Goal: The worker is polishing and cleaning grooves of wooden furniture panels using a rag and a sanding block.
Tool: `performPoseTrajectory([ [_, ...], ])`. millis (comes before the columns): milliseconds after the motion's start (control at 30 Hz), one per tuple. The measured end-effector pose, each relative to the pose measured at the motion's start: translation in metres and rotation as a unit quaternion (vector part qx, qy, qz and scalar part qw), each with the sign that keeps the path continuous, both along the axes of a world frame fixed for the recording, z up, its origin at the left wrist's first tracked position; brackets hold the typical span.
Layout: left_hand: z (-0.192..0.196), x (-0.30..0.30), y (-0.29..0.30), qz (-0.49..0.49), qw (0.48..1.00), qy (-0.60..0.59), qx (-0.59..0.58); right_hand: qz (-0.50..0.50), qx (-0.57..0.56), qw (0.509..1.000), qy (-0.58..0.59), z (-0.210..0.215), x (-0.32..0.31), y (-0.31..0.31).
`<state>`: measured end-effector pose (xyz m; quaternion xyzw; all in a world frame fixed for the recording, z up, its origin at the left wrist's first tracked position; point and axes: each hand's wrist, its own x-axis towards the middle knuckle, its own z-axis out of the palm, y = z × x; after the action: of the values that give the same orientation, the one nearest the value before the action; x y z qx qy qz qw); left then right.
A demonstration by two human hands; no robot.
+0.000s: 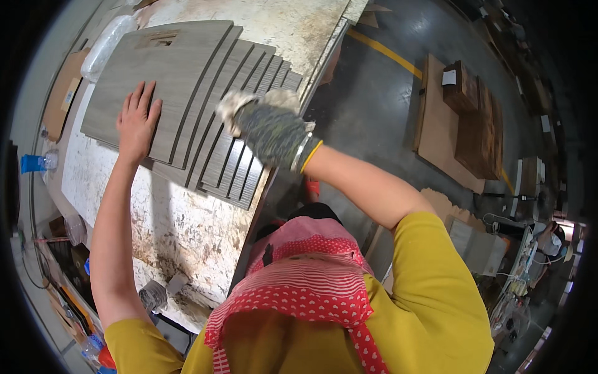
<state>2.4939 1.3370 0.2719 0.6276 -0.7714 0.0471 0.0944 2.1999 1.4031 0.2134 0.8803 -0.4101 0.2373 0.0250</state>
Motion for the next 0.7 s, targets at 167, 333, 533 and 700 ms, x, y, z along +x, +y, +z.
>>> performPoseTrajectory([
  [167,-0.002,0.000,0.003,-0.012,1.000,0.002,-0.008,-0.236,0.163,0.957,-0.034,0.053,-0.052,-0.062],
  [333,0.001,-0.009,0.006,-0.003,1.000,0.009,0.008,-0.036,0.076,0.981,0.176,0.022,-0.044,-0.055],
  [533,0.013,-0.006,0.009,-0.006,1.000,-0.002,-0.005,-0.139,0.046,0.983,0.114,-0.012,-0.089,-0.068],
  [700,0.005,-0.008,0.003,-0.005,1.000,-0.011,-0.006,-0.268,0.150,0.952,-0.014,0.036,-0.114,-0.124],
])
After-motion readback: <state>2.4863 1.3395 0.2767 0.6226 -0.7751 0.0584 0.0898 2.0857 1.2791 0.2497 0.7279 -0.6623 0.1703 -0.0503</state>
